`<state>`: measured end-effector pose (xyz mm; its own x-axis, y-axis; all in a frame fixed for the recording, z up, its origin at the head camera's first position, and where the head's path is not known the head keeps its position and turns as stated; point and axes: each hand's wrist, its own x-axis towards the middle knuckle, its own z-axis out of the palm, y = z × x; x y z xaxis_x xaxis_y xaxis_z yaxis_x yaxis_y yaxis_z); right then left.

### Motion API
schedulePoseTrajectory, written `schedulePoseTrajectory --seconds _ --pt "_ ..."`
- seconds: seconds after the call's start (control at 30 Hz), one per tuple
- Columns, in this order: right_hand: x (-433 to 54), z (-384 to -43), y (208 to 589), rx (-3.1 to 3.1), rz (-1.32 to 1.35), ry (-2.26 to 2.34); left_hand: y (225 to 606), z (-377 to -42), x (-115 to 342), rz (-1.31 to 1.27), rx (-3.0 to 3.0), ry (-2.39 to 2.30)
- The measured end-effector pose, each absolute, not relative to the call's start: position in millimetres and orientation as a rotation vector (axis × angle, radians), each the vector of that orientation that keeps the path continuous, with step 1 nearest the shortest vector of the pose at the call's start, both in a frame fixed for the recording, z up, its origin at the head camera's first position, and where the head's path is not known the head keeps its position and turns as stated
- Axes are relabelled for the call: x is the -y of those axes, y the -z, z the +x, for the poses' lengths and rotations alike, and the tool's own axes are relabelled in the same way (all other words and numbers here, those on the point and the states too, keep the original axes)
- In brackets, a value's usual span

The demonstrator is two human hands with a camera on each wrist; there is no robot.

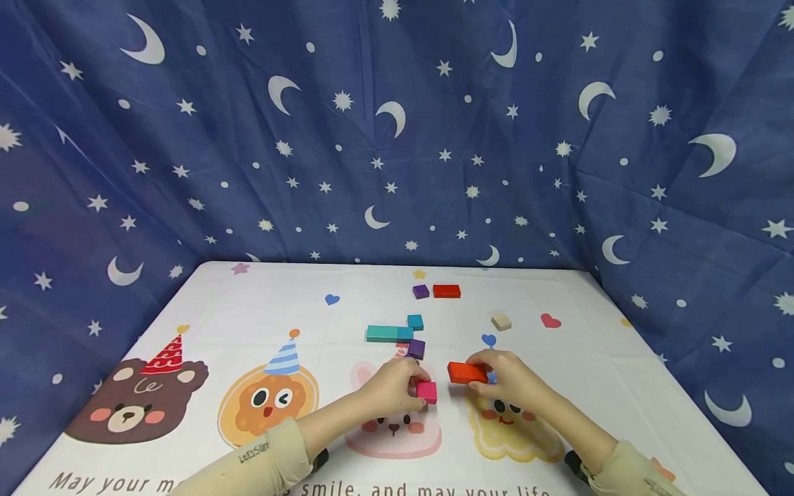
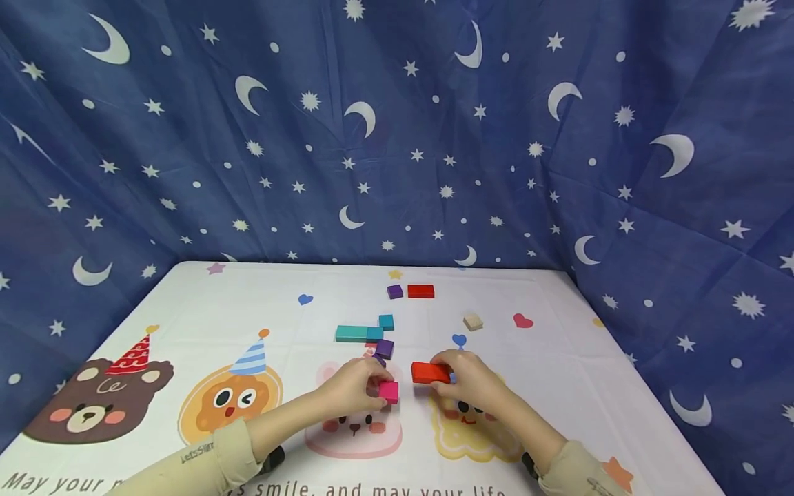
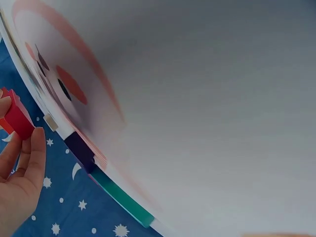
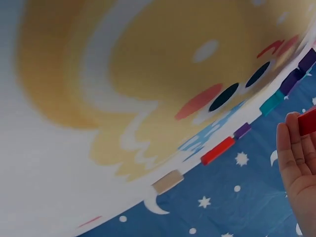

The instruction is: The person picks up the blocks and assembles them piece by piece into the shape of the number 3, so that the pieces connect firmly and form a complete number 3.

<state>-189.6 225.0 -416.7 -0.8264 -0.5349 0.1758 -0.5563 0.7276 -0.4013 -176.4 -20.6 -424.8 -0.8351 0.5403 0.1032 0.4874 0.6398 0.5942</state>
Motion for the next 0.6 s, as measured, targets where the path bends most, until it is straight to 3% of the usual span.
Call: schedulePoseTrajectory --seconds 0.6 --pt "-177.3 -189.6 412.1 2.892 0.961 -0.636 423.9 -172.2 70.2 0.865 -2.827 -0.948"
